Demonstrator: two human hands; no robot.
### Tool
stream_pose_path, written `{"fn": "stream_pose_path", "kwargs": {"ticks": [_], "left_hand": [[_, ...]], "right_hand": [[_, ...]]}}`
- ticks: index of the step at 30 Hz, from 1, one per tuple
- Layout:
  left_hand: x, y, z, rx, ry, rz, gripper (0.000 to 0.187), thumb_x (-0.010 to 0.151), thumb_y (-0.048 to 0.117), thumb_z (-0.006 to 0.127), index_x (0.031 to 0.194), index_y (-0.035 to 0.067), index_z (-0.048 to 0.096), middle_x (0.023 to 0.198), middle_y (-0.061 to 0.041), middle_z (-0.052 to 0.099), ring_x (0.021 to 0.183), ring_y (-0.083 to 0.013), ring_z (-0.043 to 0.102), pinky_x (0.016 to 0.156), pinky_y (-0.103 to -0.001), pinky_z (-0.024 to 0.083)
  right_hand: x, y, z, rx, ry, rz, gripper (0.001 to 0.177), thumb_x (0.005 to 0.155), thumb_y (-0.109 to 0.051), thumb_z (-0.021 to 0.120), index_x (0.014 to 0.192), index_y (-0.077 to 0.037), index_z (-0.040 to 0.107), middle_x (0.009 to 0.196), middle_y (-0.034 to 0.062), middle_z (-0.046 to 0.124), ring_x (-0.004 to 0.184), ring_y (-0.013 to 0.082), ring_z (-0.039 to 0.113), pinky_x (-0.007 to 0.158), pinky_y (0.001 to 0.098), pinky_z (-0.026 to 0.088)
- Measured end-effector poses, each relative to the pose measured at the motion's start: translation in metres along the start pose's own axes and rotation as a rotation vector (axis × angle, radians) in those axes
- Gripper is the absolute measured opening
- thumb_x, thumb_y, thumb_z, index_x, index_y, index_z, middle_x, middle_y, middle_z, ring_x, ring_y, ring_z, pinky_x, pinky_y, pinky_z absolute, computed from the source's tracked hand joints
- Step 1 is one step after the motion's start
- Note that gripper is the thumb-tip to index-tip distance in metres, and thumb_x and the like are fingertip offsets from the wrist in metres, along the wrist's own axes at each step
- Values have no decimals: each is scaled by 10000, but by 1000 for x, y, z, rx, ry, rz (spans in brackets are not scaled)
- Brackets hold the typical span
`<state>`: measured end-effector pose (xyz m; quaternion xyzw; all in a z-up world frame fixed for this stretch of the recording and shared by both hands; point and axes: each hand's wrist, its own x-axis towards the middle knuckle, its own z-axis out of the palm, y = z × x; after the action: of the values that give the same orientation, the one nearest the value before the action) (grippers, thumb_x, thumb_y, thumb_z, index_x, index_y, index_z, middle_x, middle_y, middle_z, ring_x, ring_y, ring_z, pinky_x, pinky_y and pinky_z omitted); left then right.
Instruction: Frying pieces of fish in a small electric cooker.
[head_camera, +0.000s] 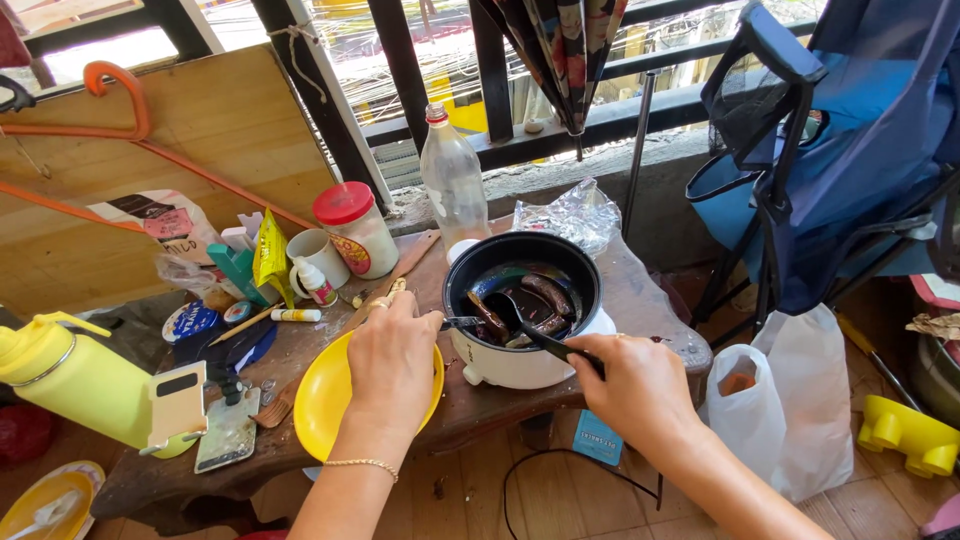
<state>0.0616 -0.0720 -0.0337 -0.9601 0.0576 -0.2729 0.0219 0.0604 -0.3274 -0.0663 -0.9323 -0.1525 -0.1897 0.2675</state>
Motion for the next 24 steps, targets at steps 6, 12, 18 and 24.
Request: {"fn": "stream_pose_path", "kwargs": {"ticks": [6,12,18,24], "left_hand": [[-2,-3,-24,53,-59,-13,90,822,154,703,834,140,791,924,-101,652,926,-297,668,741,-418,577],[-3,-3,-40,61,-46,-36,124,810,138,706,877,162,808,961,-98,662,948,-300,670,732,-417,580],[-4,3,-52,17,-10,-69,149,857,185,701,949,151,813,953,-86,669,910,-291,672,734,-428,571],[2,11,-63,12,49,-47,152,848,163,704,954,146,811,951,-91,672,913,-297,671,728,-430,569]], "right_hand": [[2,-3,-8,12,-120,182,218,823,-304,769,1019,-233,832,718,141,733,684,326,714,662,440,553],[-14,-7,-17,101,48,-207,204,818,-177,733,1009,-147,798,789,95,761,651,303,710,561,426,548],[-25,-9,-18,-70,74,-350,232,847,-145,700,1069,-107,756,674,65,681,551,278,652,489,424,494],[-28,-9,-26,-152,142,-430,295,797,-91,689,1090,-85,726,684,40,642,546,236,632,511,389,491]]}}
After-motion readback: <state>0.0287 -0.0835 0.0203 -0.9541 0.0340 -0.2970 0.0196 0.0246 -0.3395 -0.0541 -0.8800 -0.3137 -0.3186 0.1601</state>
